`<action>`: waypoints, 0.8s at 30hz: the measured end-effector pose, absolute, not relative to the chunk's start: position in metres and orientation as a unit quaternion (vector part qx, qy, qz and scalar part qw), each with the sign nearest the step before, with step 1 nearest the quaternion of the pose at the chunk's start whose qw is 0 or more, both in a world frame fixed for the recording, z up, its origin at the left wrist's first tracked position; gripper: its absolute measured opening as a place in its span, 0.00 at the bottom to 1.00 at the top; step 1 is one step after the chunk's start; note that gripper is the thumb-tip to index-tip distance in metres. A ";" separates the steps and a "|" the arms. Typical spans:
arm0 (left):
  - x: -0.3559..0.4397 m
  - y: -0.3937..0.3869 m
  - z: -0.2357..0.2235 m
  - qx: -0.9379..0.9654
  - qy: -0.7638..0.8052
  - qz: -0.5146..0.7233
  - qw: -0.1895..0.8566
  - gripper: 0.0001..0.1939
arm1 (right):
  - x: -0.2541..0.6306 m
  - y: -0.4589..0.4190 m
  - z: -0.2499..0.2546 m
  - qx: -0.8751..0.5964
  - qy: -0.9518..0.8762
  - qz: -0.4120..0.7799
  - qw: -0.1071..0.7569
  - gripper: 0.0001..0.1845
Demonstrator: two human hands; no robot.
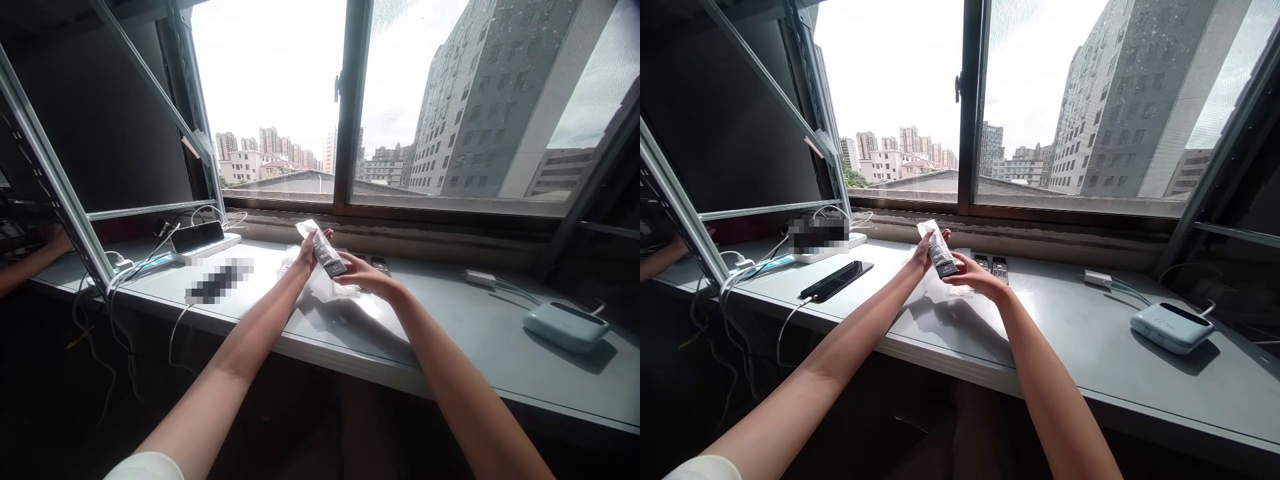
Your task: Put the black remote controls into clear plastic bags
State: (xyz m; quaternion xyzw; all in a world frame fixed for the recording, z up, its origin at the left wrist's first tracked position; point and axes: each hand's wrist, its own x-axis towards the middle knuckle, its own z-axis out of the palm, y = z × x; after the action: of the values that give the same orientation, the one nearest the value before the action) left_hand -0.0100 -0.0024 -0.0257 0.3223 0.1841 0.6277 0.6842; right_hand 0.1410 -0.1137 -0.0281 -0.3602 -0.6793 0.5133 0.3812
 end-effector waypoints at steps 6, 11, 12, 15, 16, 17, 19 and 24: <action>-0.006 -0.017 -0.024 0.422 0.184 0.555 0.693 0.15 | 0.143 -0.095 -0.042 -0.471 -0.666 0.358 0.454 0.51; -0.004 -0.022 -0.023 0.459 0.166 0.503 0.713 0.15 | 0.142 -0.089 -0.046 -0.406 -0.675 0.347 0.508 0.57; -0.003 -0.022 -0.023 0.460 0.170 0.497 0.715 0.15 | 0.141 -0.089 -0.046 -0.385 -0.685 0.347 0.512 0.55; -0.003 -0.017 -0.023 0.437 0.193 0.514 0.712 0.17 | 0.138 -0.089 -0.046 -0.353 -0.697 0.316 0.538 0.47; -0.003 -0.015 -0.024 0.420 0.198 0.531 0.709 0.18 | 0.138 -0.089 -0.046 -0.348 -0.696 0.308 0.548 0.44; -0.003 -0.012 -0.024 0.399 0.202 0.548 0.706 0.20 | 0.138 -0.090 -0.045 -0.343 -0.695 0.306 0.553 0.43; -0.005 -0.007 -0.025 0.358 0.203 0.577 0.705 0.24 | 0.138 -0.092 -0.043 -0.338 -0.694 0.308 0.557 0.39; -0.015 0.003 -0.027 0.307 0.205 0.611 0.700 0.28 | 0.137 -0.095 -0.043 -0.338 -0.713 0.318 0.525 0.32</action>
State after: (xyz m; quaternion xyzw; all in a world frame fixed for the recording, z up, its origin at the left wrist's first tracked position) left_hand -0.0153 0.0027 -0.0271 0.3073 0.2053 0.6107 0.7003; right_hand 0.1374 -0.0954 -0.0432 -0.3377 -0.7134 0.3185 0.5250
